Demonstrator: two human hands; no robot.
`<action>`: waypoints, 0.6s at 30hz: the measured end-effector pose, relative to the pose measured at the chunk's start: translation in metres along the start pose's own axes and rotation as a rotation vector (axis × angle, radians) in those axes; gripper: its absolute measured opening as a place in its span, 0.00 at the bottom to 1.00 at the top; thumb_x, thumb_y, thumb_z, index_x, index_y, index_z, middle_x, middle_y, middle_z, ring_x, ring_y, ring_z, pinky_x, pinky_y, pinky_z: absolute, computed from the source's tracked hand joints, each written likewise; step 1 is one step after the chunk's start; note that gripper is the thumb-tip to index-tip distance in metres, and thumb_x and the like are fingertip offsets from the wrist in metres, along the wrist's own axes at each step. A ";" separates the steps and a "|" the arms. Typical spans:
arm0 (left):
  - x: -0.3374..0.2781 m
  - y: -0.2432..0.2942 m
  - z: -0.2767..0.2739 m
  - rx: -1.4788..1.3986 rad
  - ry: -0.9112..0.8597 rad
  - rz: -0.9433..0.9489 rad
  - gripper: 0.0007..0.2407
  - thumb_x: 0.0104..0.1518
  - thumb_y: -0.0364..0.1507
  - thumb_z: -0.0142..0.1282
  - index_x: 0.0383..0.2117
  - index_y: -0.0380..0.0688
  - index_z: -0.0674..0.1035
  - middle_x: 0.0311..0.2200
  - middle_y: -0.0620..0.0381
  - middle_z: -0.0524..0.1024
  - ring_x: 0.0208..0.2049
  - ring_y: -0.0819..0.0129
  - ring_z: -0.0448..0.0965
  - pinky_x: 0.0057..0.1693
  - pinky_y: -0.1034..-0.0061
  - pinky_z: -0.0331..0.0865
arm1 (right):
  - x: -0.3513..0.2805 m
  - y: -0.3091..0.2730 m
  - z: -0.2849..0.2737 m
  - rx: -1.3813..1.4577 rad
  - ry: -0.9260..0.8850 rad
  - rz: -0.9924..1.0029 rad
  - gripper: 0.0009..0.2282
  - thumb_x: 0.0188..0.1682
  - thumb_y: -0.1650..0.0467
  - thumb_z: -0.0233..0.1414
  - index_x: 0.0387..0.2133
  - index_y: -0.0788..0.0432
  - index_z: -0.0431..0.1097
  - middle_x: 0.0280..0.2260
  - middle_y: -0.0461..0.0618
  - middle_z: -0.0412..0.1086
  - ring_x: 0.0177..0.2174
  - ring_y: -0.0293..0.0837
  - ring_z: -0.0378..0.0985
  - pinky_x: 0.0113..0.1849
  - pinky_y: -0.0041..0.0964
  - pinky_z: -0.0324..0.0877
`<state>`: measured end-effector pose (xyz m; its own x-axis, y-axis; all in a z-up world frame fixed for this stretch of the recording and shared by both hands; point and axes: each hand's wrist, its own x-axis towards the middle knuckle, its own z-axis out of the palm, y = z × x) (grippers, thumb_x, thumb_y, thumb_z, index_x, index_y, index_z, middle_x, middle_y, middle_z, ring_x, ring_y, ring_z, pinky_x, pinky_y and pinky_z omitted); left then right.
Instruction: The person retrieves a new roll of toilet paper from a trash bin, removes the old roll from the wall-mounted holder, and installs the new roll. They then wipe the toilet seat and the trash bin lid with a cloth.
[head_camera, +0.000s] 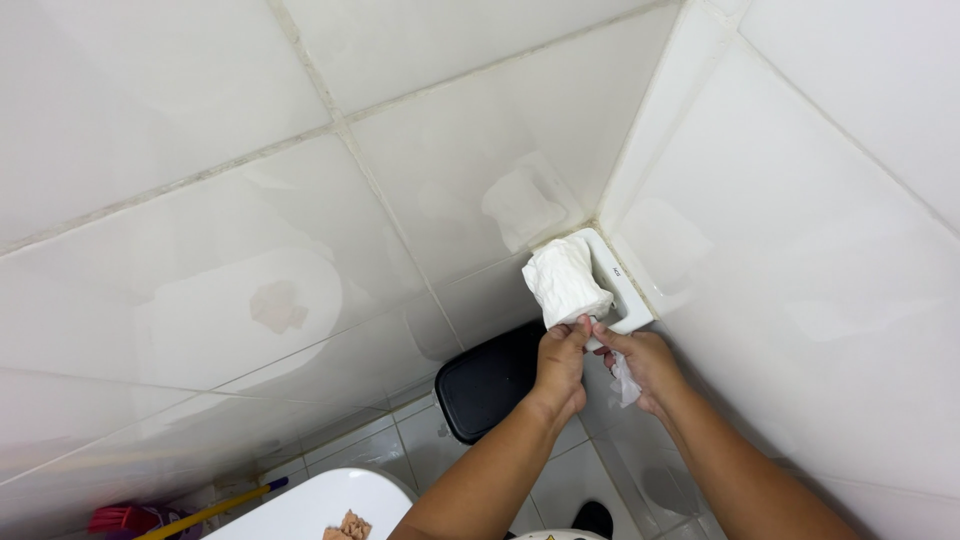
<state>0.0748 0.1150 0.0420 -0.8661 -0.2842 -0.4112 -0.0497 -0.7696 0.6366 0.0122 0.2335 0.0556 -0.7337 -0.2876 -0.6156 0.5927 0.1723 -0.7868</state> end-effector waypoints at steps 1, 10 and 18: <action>-0.002 0.004 0.002 -0.001 0.005 0.005 0.12 0.60 0.36 0.58 0.43 0.42 0.79 0.38 0.59 0.79 0.40 0.71 0.73 0.55 0.70 0.64 | 0.004 0.003 -0.001 -0.003 -0.007 0.000 0.18 0.41 0.58 0.64 0.26 0.63 0.75 0.20 0.46 0.69 0.19 0.36 0.66 0.21 0.32 0.61; 0.019 -0.014 -0.006 -0.013 0.099 -0.011 0.10 0.62 0.30 0.56 0.45 0.39 0.78 0.40 0.57 0.79 0.43 0.71 0.75 0.55 0.71 0.65 | 0.012 0.001 0.009 0.116 0.095 -0.028 0.11 0.43 0.65 0.61 0.27 0.63 0.75 0.22 0.50 0.72 0.20 0.39 0.68 0.22 0.35 0.63; 0.011 -0.010 -0.013 0.036 0.050 -0.082 0.11 0.60 0.36 0.58 0.46 0.50 0.80 0.41 0.65 0.80 0.41 0.73 0.74 0.55 0.72 0.62 | 0.015 -0.012 -0.003 0.012 -0.026 0.179 0.10 0.42 0.65 0.62 0.28 0.60 0.76 0.22 0.46 0.70 0.22 0.37 0.68 0.22 0.35 0.63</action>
<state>0.0719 0.1125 0.0227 -0.8328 -0.2500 -0.4940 -0.1380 -0.7703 0.6226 -0.0066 0.2298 0.0558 -0.6076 -0.2779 -0.7441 0.7167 0.2121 -0.6644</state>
